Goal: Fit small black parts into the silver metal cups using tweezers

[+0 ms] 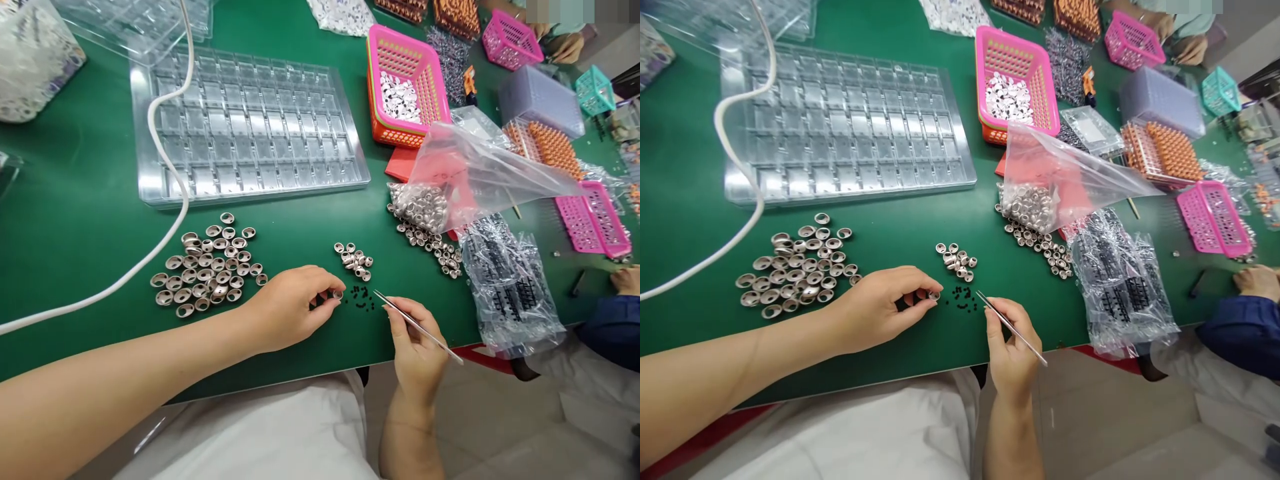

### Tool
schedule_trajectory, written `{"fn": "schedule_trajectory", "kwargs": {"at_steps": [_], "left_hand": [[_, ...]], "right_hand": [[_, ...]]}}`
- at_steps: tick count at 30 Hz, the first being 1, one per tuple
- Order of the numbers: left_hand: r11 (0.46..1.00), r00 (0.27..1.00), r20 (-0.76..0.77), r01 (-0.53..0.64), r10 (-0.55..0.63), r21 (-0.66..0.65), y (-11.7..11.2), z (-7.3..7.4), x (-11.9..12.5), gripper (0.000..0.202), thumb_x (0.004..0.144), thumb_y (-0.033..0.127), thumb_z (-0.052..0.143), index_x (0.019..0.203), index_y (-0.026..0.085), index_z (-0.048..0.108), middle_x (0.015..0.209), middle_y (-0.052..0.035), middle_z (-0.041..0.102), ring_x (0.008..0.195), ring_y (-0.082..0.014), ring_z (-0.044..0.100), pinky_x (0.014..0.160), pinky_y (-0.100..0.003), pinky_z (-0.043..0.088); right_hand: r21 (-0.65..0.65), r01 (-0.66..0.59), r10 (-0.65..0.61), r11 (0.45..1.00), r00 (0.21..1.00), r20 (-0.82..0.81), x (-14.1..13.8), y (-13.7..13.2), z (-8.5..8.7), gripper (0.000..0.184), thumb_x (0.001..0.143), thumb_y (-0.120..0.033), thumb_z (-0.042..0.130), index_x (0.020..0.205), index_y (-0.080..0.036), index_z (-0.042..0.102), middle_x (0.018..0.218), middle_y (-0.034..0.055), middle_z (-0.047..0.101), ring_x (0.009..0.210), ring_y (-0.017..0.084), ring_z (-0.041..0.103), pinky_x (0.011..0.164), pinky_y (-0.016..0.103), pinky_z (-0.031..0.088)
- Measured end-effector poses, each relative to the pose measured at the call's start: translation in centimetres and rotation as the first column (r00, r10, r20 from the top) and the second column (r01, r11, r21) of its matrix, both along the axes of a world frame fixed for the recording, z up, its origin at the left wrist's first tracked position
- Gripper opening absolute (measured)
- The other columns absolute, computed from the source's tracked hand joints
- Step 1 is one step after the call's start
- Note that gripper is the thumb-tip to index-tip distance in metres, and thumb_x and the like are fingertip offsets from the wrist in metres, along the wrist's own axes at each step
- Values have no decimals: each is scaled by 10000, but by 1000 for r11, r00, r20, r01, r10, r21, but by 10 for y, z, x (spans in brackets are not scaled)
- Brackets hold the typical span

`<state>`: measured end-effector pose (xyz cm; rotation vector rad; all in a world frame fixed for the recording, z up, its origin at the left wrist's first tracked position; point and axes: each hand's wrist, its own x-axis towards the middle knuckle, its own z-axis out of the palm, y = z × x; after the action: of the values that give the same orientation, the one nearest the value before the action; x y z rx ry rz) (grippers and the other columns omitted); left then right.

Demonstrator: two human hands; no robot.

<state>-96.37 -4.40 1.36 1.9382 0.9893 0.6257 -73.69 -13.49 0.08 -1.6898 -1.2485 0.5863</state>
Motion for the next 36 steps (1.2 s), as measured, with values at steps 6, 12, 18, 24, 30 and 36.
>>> {"fn": "schedule_trajectory", "kwargs": {"at_steps": [6,12,18,24,30,36], "left_hand": [[1000,1000,-10,5,-5,-11,1,1,0,149,901,150,599,989,174,716,873,-17,738,760,-145,675,665,-234,527],[1000,1000,-29,-3,2,-22,1,0,0,143,906,166,605,998,168,714,840,-18,725,757,-152,674,647,-236,522],[1000,1000,-23,-14,14,-19,1,1,1,122,912,168,612,975,164,716,835,-20,726,750,-151,671,654,-237,522],[1000,999,-32,-5,4,-14,2,2,0,126,914,156,599,982,154,705,849,-28,725,752,-156,666,658,-246,520],[1000,1000,-29,3,-3,-5,1,1,-1,125,919,165,596,986,153,701,833,-24,718,753,-157,663,655,-250,514],[1000,1000,-24,15,-15,17,2,-5,-1,135,931,193,571,993,176,689,849,-27,719,775,-166,669,656,-255,515]], "right_hand": [[50,-206,208,977,978,-27,1,-2,1,212,883,-131,692,1043,-266,722,1019,35,753,970,196,716,833,345,615],[69,-27,34,997,994,-104,-3,-5,-2,222,860,-134,724,1044,-257,714,1002,33,749,925,180,724,775,307,635],[99,-151,166,984,973,-163,-9,-8,0,227,856,-70,691,991,-253,690,957,31,736,922,188,711,753,328,626],[66,-253,260,965,954,-147,-5,-12,-2,260,851,-45,676,1005,-253,683,961,29,739,921,185,706,765,332,615],[26,-278,278,960,950,-138,-5,-10,-2,248,856,-63,678,1021,-247,675,977,41,735,931,194,712,762,334,624],[-24,-291,288,956,953,-98,-5,-8,0,199,865,-106,682,1002,-250,684,965,44,742,914,201,721,753,342,628]]}}
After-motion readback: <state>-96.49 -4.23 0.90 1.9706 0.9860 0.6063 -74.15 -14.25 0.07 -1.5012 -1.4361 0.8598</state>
